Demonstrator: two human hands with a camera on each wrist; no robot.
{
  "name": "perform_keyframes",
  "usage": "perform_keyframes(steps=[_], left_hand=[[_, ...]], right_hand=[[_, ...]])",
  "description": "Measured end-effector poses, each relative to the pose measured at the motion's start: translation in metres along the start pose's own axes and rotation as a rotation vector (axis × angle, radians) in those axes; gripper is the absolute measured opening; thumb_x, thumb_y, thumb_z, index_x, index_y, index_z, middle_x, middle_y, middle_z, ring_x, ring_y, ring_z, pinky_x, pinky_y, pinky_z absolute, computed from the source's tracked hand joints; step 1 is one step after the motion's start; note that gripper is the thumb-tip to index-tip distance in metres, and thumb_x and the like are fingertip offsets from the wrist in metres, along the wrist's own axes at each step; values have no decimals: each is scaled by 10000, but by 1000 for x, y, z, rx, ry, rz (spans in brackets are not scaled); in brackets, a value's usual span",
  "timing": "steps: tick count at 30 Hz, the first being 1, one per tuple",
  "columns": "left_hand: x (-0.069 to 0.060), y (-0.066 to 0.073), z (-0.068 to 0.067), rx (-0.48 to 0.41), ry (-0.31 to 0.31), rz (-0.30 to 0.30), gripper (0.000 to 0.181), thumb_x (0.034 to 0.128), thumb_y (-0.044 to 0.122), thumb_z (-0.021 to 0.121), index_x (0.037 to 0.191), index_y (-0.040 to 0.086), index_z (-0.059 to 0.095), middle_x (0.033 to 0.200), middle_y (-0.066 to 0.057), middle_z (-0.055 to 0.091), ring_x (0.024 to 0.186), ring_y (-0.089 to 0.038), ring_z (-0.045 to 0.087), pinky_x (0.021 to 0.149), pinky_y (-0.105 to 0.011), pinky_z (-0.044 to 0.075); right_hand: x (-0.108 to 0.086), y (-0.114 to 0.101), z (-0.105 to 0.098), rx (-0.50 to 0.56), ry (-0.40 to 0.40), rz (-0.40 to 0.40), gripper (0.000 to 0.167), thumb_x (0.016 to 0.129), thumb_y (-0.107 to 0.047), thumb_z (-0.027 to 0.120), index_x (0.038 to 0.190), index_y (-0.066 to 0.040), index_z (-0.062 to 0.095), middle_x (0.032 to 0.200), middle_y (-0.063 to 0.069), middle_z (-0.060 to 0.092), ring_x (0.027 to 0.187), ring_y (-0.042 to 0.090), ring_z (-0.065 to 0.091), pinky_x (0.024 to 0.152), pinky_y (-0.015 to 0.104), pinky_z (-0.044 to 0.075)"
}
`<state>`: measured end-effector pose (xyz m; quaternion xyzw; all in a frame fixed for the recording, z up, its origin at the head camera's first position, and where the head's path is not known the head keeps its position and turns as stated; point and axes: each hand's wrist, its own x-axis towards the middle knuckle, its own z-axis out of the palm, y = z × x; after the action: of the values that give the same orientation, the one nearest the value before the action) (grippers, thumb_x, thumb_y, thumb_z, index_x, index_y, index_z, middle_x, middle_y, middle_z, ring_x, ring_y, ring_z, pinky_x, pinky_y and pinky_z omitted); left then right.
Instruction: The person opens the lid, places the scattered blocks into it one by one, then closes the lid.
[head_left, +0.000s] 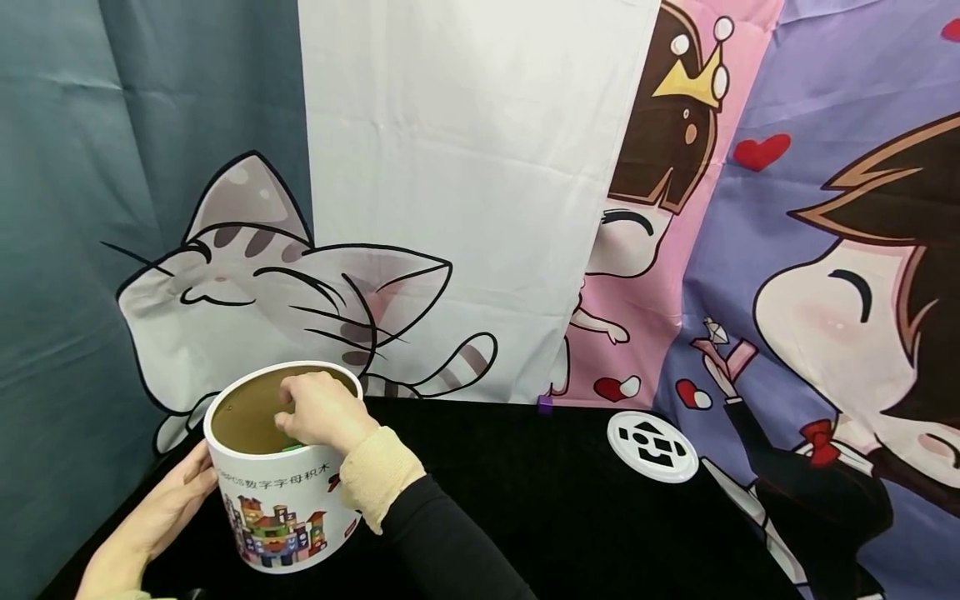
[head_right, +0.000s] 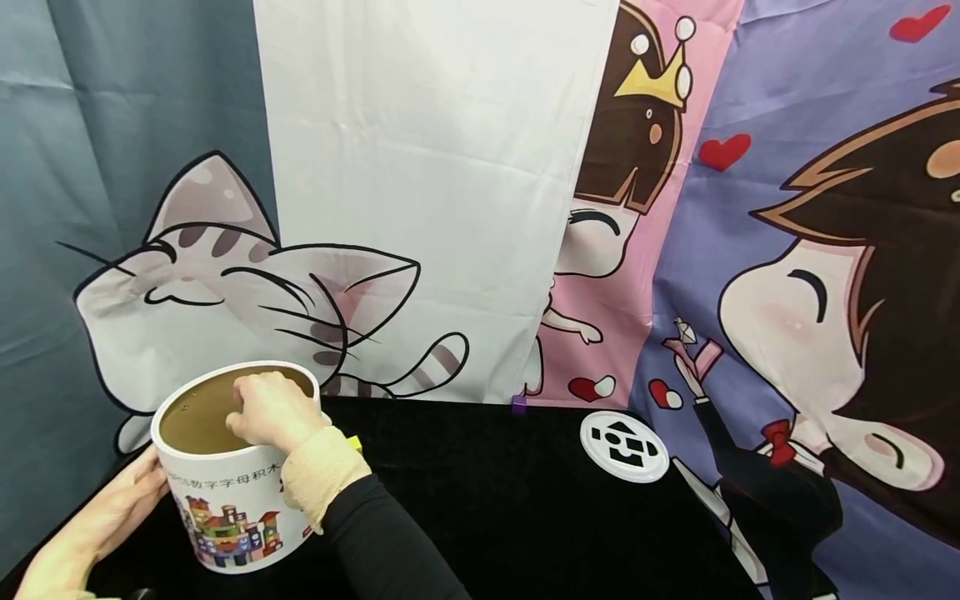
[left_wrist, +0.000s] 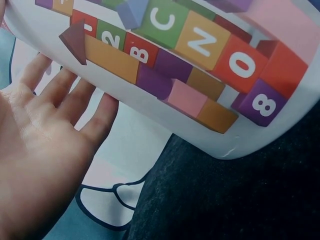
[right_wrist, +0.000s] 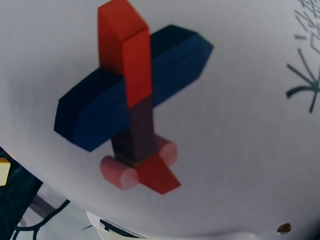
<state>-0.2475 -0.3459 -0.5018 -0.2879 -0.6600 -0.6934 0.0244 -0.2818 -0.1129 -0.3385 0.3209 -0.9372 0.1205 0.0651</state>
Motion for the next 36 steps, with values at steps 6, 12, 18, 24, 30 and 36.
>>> perform_keyframes(steps=[6, 12, 18, 24, 30, 36], left_hand=[[-2, -4, -1, -2, 4, 18, 622, 1044, 25, 331, 1584, 229, 100, 1480, 209, 265, 1304, 118, 280, 958, -107, 283], [-3, -5, -2, -1, 5, 26, 619, 1039, 17, 333, 1579, 235, 122, 1478, 211, 276, 1304, 111, 281, 957, -110, 286], [-1, 0, -3, 11, 7, 10, 627, 1048, 29, 329, 1586, 227, 74, 1493, 204, 229, 1301, 128, 269, 955, -104, 285], [3, 3, -8, 22, 0, -40, 644, 1059, 53, 327, 1584, 203, -14, 1515, 186, 153, 1286, 158, 257, 944, -99, 289], [2, 1, -13, 18, 17, -47, 640, 1061, 62, 321, 1583, 199, -24, 1502, 191, 179, 1273, 157, 278, 935, -105, 298], [3, 3, -14, 30, 19, -54, 642, 1061, 64, 331, 1584, 195, -16, 1491, 204, 196, 1268, 158, 284, 931, -105, 301]], right_hand=[[2, -1, 4, -5, -23, 12, 119, 928, -370, 654, 1016, -291, 665, 914, -167, 615, 752, 4, 523, 616, 208, 422], [1, 1, 5, 13, 6, 11, 103, 932, -349, 637, 1018, -299, 663, 931, -175, 623, 768, 1, 536, 642, 203, 430], [-2, 5, 7, 48, 218, -59, 113, 935, -270, 594, 999, -263, 687, 912, -159, 626, 795, -16, 551, 702, 144, 430], [-12, 20, 15, 192, 548, -130, 131, 911, -129, 595, 992, -158, 694, 1114, -21, 601, 1020, 91, 554, 881, 145, 405], [-17, 46, 16, 139, 661, -264, 143, 905, -133, 638, 1044, -142, 672, 1246, 73, 529, 1126, 188, 493, 957, 215, 377], [-23, 91, 20, 39, 676, -265, 199, 896, -155, 634, 1088, -111, 664, 1252, 118, 533, 1102, 246, 521, 899, 377, 446]])
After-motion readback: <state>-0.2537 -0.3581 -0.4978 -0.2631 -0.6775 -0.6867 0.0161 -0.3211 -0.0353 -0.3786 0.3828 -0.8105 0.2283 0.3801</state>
